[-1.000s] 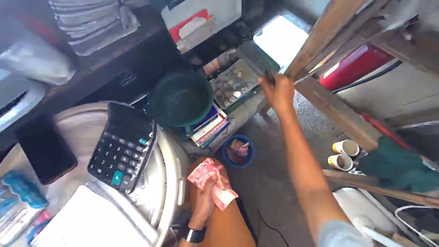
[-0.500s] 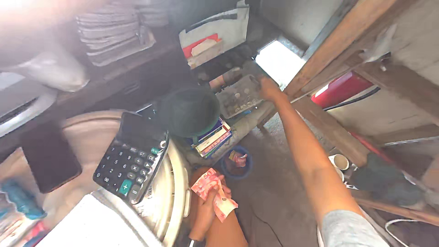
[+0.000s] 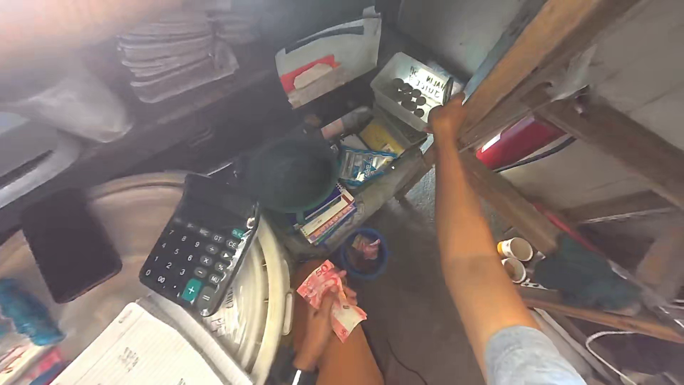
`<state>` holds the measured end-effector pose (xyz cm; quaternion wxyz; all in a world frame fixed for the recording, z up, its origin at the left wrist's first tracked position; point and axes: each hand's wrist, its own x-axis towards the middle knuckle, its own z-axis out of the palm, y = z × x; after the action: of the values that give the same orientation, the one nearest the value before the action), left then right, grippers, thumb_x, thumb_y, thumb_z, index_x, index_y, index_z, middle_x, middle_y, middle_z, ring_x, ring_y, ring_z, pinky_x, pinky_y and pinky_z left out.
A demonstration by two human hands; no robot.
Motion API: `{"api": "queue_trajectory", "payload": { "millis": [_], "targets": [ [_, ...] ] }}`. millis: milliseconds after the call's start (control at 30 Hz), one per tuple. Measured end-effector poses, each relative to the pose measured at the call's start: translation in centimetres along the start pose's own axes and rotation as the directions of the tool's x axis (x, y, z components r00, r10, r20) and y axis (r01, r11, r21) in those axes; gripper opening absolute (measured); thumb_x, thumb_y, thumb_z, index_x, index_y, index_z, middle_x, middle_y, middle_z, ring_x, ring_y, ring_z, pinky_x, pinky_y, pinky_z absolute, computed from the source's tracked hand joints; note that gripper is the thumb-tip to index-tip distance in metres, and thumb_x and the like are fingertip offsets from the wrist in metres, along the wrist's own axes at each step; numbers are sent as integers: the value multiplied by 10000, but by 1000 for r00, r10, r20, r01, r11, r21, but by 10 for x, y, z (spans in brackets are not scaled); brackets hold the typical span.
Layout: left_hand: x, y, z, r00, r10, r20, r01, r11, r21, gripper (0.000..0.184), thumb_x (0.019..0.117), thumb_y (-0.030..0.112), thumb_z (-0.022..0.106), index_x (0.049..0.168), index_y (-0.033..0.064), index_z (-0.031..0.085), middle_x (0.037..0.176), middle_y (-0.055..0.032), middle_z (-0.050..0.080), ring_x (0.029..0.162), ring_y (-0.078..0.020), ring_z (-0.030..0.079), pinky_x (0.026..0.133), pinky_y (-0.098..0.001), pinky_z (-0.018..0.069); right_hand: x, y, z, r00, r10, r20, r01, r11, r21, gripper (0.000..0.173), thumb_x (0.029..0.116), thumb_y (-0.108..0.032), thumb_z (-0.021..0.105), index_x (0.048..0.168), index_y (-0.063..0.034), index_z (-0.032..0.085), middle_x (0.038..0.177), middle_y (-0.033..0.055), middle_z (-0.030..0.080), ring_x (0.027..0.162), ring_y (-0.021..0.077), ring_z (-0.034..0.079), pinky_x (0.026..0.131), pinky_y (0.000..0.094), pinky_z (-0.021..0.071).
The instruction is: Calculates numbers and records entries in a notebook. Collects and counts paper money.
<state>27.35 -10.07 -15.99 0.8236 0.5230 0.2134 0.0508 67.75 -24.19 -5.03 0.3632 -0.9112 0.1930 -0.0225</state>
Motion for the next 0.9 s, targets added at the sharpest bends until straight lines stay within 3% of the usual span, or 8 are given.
{"api": "queue_trajectory", "payload": {
  "millis": [67,267,400,567,633,700,800,900],
  "targets": [
    [-1,2,1,1000,-4,-7,4,1000,0,314,1030,55,376,1271,-37,557,861,4,760,770,-103,741,757,-273,631,-13,-2,3,999,46,-27,-47,998,-37,552,973,-46,535,1499,40,393,1461,260,510,1312,350,559,1057,488,457],
    [0,1,-2,1000,3,-2,-3,1000,-2,311,1029,38,371,1252,-25,578,862,-2,766,770,-105,743,766,-274,632,17,27,38,997,50,61,-45,995,-90,555,1013,-200,554,1498,29,414,1396,259,576,1267,359,609,1044,501,496],
    [0,-2,-4,1000,20,3,-20,1000,2,315,1028,49,389,1267,-28,580,876,-1,768,777,-107,743,764,-276,632,28,29,33,978,-17,206,91,931,-354,567,1076,-442,451,1350,33,597,1416,273,566,1343,430,527,1071,642,402],
    [-1,-1,-3,1000,10,0,-10,1000,-7,307,1028,48,402,1263,-21,587,875,-1,767,776,-110,744,765,-283,634,10,17,18,956,-170,240,258,875,-410,549,1085,-391,468,1282,102,607,1352,337,581,1289,496,552,1030,662,431],
    [0,0,-2,1000,7,3,-7,1000,1,306,1029,47,388,1259,-16,580,874,5,767,775,-105,743,766,-278,633,-13,2,23,882,-380,278,459,825,-330,393,1049,-215,535,1232,124,615,1262,360,614,1200,527,598,959,671,470],
    [-1,1,4,1000,-8,3,7,1000,24,313,1030,43,372,1261,-22,572,869,16,765,773,-95,739,769,-273,631,-17,3,49,743,-485,462,630,740,-236,373,996,-188,623,1218,111,633,1249,353,618,1195,525,595,969,683,465],
    [-1,2,6,1000,-14,-7,14,999,37,319,1024,35,375,1271,-43,563,861,16,760,769,-92,737,763,-271,630,-19,16,82,666,-324,672,669,657,-347,633,924,-229,768,1411,91,521,1462,339,485,1384,507,442,1105,669,359],
    [-1,0,2,1000,0,-10,0,999,34,321,1027,43,382,1277,-42,565,867,8,758,774,-99,737,767,-276,630,-20,19,98,692,-242,681,642,638,-426,717,839,-238,852,1387,93,529,1434,340,502,1343,518,477,1036,701,408]
  ]
}}
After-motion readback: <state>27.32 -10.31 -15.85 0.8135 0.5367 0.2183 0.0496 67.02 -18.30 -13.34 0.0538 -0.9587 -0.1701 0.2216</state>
